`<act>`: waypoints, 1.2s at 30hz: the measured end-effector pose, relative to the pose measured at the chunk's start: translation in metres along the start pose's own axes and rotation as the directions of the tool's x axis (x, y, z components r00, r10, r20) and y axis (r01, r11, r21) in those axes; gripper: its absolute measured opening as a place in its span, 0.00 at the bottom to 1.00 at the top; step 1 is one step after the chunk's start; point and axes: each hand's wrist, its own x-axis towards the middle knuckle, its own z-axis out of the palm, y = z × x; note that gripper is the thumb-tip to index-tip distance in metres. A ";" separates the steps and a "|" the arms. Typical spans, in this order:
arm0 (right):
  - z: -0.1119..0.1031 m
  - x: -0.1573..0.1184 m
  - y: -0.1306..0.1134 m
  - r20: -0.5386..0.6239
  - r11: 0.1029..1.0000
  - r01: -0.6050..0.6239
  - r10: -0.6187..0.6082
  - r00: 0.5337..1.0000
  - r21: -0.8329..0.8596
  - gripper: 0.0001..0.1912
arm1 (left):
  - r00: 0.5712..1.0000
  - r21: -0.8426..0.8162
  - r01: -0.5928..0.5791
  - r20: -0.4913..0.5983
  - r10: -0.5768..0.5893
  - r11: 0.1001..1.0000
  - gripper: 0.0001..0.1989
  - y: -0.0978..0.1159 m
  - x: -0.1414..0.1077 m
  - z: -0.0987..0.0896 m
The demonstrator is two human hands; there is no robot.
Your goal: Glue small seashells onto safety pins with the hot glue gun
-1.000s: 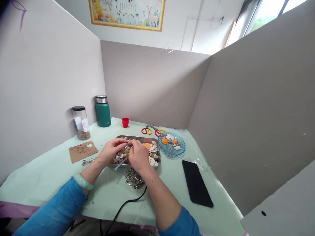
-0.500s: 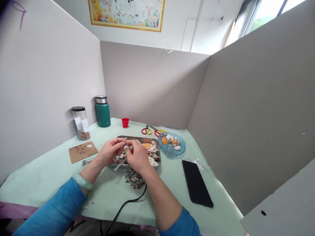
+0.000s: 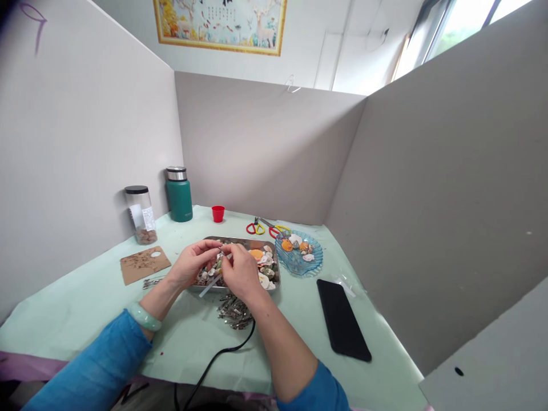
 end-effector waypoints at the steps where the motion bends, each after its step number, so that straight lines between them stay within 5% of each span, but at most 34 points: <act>1: 0.000 0.000 0.000 0.000 1.000 -0.001 0.001 1.000 -0.001 0.10 | 1.000 -0.003 -0.002 0.002 0.002 1.000 0.16 0.000 0.000 0.000; 36: 0.000 0.003 0.005 -0.023 0.995 -0.038 0.041 0.999 0.096 0.10 | 0.998 0.094 -0.060 0.018 0.058 0.994 0.14 -0.003 0.001 0.001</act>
